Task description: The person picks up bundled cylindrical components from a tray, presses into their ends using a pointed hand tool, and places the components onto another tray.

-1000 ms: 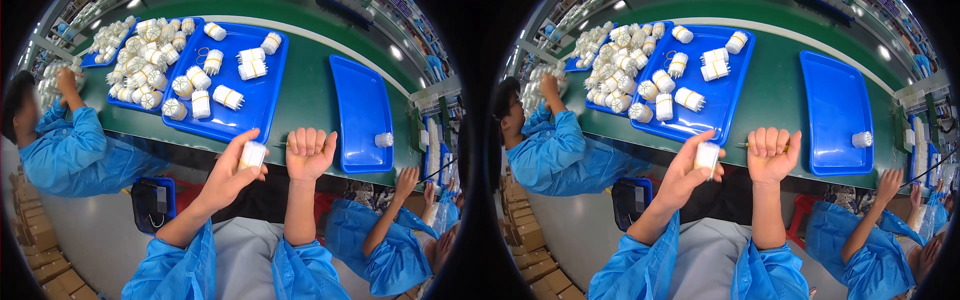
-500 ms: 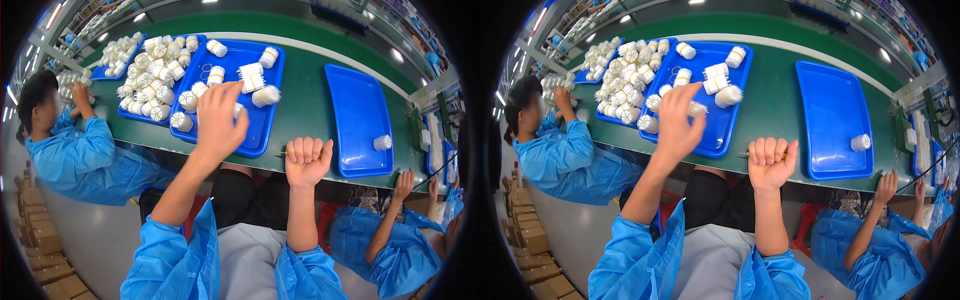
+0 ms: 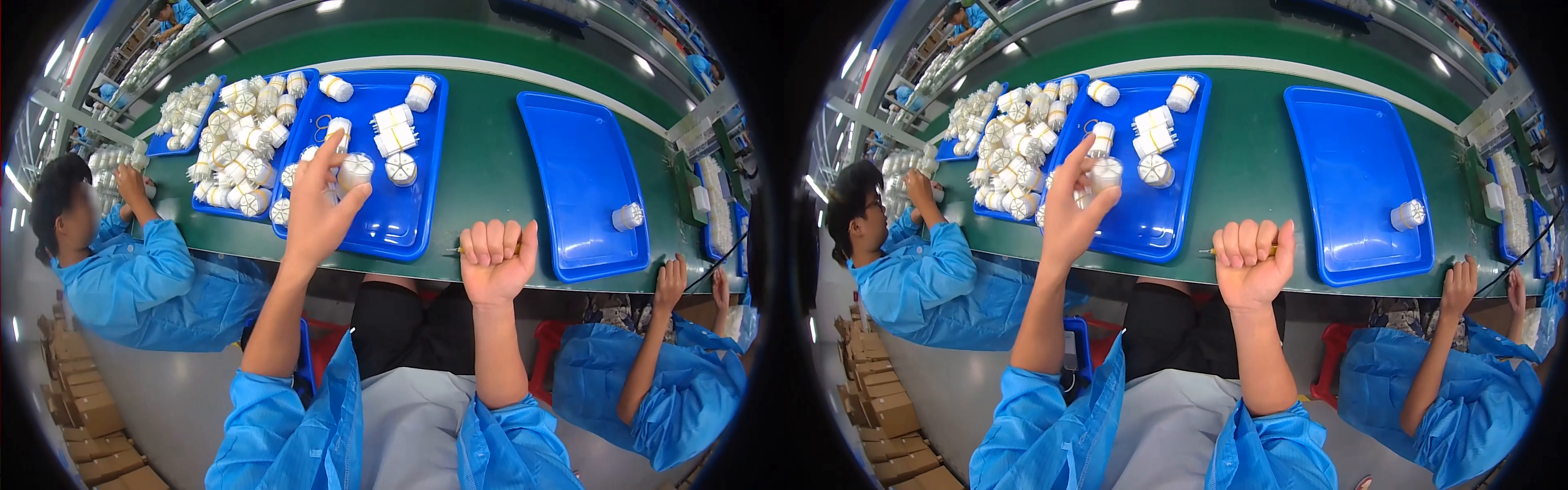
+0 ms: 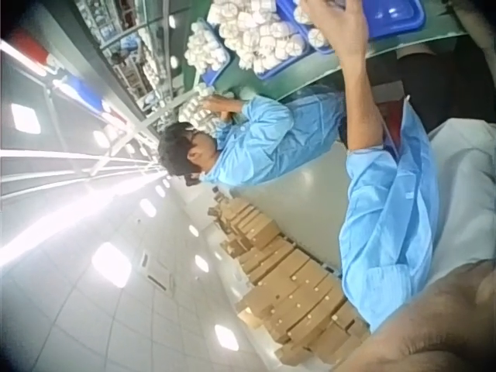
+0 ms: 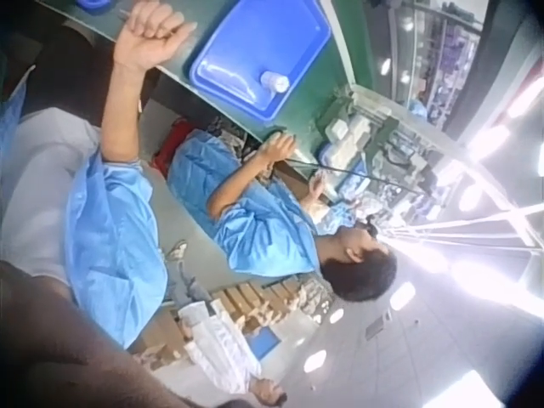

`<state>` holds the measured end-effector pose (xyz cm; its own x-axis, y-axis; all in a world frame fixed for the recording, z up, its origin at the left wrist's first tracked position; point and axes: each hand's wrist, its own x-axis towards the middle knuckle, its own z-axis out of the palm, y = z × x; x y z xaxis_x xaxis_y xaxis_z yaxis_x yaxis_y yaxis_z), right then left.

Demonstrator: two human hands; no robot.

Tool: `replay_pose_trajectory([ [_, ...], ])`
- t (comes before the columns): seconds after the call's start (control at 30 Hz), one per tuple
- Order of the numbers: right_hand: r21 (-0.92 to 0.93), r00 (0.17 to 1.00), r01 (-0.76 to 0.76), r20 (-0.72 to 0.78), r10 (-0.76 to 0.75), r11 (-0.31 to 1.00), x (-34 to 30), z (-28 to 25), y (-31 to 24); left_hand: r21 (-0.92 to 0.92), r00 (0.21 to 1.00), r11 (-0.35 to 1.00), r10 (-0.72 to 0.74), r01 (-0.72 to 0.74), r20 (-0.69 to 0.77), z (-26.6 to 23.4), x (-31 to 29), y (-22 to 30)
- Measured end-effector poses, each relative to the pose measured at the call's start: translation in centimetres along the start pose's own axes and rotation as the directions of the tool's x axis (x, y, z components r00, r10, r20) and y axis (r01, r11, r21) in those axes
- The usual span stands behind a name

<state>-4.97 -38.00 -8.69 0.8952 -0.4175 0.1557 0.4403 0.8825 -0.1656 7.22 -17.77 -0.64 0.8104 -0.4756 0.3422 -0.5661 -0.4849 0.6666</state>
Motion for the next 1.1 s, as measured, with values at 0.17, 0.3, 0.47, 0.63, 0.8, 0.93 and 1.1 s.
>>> replay_pose_trajectory([
  [0.17, 0.020, 0.999, -0.004, -0.046, 0.005, 1.000, 0.2, 0.1, -0.1, -0.936, 0.929, 0.282, -0.356, 0.208, 0.099, 0.4, -3.4, 1.9],
  [0.3, 0.015, 0.999, -0.009, -0.044, 0.009, 1.000, 0.2, 0.0, -0.1, -0.956, 0.945, 0.153, -0.254, 0.250, 0.206, 1.2, -5.1, 3.1],
  [0.47, 0.001, 0.999, -0.007, -0.034, 0.007, 1.000, 0.2, 0.1, 0.0, -0.929, 0.925, 0.173, -0.261, 0.327, 0.277, 1.8, -5.9, 4.4],
  [0.63, -0.005, 1.000, -0.008, 0.021, 0.008, 1.000, 0.2, -0.2, 0.0, -0.928, 0.899, -0.006, -0.245, 0.372, 0.362, 2.3, -6.4, 4.6],
  [0.8, 0.004, 1.000, -0.005, -0.006, 0.005, 1.000, 0.2, -0.1, 0.0, -0.900, 0.871, -0.197, -0.238, 0.390, 0.430, 3.1, -6.8, 4.9],
  [0.93, -0.014, 1.000, -0.007, 0.006, 0.007, 1.000, 0.2, -0.1, -0.1, -0.895, 0.872, -0.217, -0.225, 0.391, 0.435, 3.4, -7.0, 5.4],
  [1.1, -0.012, 1.000, -0.008, 0.013, 0.008, 1.000, 0.2, -0.2, 0.0, -0.887, 0.870, -0.229, -0.211, 0.400, 0.446, 3.8, -7.3, 5.0],
])
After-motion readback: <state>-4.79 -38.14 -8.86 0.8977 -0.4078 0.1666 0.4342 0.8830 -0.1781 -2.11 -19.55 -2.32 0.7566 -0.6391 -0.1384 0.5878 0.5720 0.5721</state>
